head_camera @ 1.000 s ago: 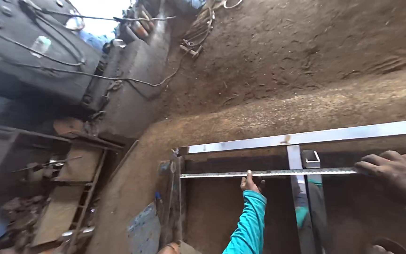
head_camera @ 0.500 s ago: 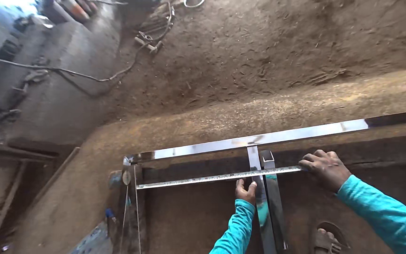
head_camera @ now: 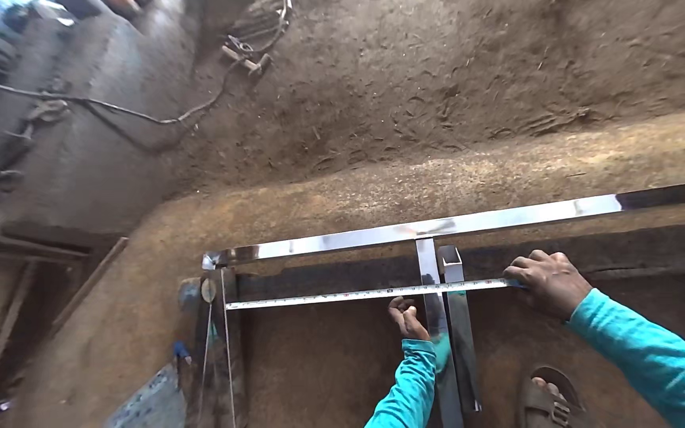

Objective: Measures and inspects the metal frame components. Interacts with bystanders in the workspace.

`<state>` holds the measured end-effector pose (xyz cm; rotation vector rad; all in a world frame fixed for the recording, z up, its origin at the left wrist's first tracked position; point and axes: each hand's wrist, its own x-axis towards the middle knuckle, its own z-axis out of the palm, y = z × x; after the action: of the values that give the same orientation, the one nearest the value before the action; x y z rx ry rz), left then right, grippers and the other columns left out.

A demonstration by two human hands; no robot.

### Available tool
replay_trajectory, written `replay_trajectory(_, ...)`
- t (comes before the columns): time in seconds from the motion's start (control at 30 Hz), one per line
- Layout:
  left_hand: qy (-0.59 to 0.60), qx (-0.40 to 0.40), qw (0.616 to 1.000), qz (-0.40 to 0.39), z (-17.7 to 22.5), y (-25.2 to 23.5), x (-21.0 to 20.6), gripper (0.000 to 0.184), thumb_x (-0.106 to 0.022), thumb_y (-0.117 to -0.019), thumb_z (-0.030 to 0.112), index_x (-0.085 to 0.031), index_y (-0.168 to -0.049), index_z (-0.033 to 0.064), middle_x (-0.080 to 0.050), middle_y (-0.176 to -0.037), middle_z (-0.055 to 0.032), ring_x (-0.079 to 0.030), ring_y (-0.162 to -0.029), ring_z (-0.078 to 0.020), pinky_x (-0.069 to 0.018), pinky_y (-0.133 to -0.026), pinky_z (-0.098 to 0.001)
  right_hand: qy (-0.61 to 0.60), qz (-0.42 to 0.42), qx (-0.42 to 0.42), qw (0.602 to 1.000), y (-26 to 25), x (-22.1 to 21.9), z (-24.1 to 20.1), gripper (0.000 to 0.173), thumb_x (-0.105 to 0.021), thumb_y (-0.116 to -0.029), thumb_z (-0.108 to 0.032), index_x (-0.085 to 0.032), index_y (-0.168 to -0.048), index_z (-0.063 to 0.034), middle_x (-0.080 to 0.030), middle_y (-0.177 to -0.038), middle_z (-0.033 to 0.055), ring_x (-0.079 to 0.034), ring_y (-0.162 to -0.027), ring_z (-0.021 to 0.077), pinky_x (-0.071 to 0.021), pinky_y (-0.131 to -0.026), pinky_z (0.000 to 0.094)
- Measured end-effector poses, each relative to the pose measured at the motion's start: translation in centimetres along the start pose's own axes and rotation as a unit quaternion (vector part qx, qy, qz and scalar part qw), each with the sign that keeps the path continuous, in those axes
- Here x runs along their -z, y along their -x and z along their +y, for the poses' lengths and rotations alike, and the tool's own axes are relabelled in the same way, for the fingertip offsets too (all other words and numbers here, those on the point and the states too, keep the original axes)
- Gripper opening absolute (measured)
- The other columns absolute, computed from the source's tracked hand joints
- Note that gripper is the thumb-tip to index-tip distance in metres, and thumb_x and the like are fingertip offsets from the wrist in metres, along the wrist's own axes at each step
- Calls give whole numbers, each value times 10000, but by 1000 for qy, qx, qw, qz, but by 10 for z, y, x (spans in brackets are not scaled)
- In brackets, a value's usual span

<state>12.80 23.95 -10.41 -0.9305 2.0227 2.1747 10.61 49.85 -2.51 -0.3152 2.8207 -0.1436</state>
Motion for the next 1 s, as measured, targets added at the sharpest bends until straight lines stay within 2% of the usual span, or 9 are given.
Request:
replay_trajectory(0.07, 3, 12, 1000, 16, 1, -1, -1, 472, -397, -927, 22, -388, -1384, -99, -558, -1172, -222, -557, -1029, -232, -477, -913, -383, -3, -11, -6, 1000, 0, 1, -1, 255, -817, -794, -200, -779, -1046, -214, -735, -1014, 9, -650, -988, 293, -478, -756, 515)
replay_trajectory(0.23, -27, 2, 999, -40, -13, -3, 0, 511, -440, -900, 91, -412, -1378, -88, -579, -1160, -209, -578, -1031, -227, -500, -907, -389, -6, -22, -1, 1000, 0, -4, 4, 247, -811, -802, -240, -776, -1046, -238, -738, -1025, 0, -654, -998, 294, -486, -755, 528)
replay_trajectory(0.3, -31, -3, 997, -75, -18, -5, 0, 485, -430, -913, 107, -469, -1355, -91, -594, -1173, -216, -583, -1051, -239, -502, -911, -412, -4, -24, 0, 1000, -1, -5, 5, 241, -805, -808, -256, -776, -1047, -249, -737, -1018, -10, -650, -993, 284, -481, -756, 517)
replay_trajectory(0.37, -31, -6, 995, -90, -21, -8, 0, 422, -425, -910, 101, -570, -1257, -89, -616, -1166, -219, -589, -1066, -245, -497, -932, -420, -2, -21, 2, 1000, -1, -4, 4, 228, -806, -808, -254, -773, -1034, -245, -735, -1010, -9, -651, -983, 283, -481, -748, 514)
replay_trajectory(0.5, -19, 2, 999, -49, -9, -7, 1, 432, -449, -907, 62, -474, -1323, -54, -604, -1112, -169, -597, -989, -212, -512, -870, -401, -1, -18, 1, 1000, -1, -2, 3, 231, -812, -802, -239, -775, -1029, -219, -731, -999, 2, -650, -964, 284, -475, -740, 508)
replay_trajectory(0.67, -66, -3, 993, -95, -9, -9, 7, 407, -420, -940, 65, -582, -1277, -93, -601, -1266, -251, -572, -1174, -280, -460, -1026, -436, 4, -29, -8, 1000, -3, -1, 3, 233, -812, -804, -248, -778, -1034, -240, -734, -1004, -19, -647, -963, 269, -471, -749, 500)
replay_trajectory(0.8, -54, 37, 997, -50, 7, -11, 6, 474, -435, -954, 51, -423, -1415, -59, -576, -1277, -244, -567, -1148, -275, -469, -988, -438, -1, -19, -2, 1000, -2, -1, 3, 233, -816, -790, -223, -776, -1020, -219, -732, -990, -5, -649, -955, 280, -471, -739, 504)
replay_trajectory(0.93, -50, 16, 992, -116, 0, -12, 7, 403, -407, -971, 25, -559, -1327, -85, -580, -1335, -239, -540, -1231, -252, -425, -1070, -402, -2, -16, -2, 1000, -3, 0, 3, 248, -826, -782, -228, -777, -1025, -223, -731, -996, -7, -649, -967, 280, -474, -742, 508)
replay_trajectory(1.0, -42, 7, 994, -103, -2, -12, 5, 412, -425, -953, 28, -547, -1337, -61, -591, -1319, -216, -554, -1215, -237, -445, -1049, -400, 0, -16, -1, 1000, -3, 0, 3, 252, -824, -784, -228, -778, -1031, -222, -733, -998, -5, -650, -964, 283, -474, -739, 508)
